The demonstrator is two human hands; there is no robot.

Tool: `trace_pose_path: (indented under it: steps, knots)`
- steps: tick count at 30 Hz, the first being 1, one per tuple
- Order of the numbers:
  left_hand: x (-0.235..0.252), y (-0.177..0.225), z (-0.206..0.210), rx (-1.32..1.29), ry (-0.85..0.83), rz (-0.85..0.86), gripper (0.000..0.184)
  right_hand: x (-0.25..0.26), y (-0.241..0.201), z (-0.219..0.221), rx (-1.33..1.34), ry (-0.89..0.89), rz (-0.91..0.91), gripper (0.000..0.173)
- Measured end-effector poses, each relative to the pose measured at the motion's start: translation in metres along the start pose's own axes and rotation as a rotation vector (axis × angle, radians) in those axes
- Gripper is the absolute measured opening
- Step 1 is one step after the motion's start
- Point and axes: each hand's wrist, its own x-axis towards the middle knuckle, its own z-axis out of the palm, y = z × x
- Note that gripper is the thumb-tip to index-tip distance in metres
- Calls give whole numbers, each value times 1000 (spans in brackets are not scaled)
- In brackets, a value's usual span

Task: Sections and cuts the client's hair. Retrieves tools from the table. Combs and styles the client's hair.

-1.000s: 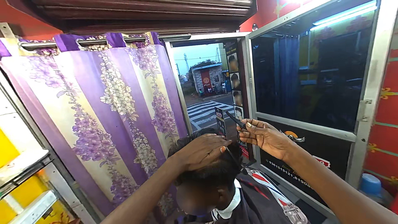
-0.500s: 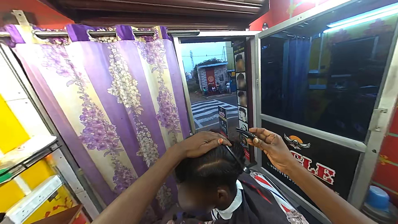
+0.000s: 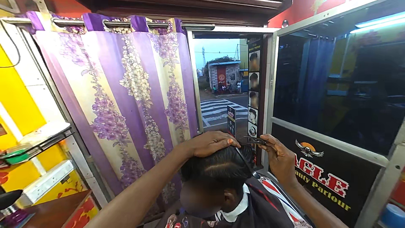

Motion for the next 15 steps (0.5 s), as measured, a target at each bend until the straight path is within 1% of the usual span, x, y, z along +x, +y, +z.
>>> trace_pose_path:
  steps: [2,4,7,15]
  knots:
    - [0,1,-1,3,3,-2,50,-4,-2,3,-158,43,-93,23]
    - [0,1,0,-4,8,-8,50,-8,-2,8,-227,95,-121,21]
    - [0,1,0,-24,12,-25,50,-12,2,15,-208,150,-107,21]
    - [2,4,-2,-60,19,-66,47,-16,-3,34,-147,170,-105,19]
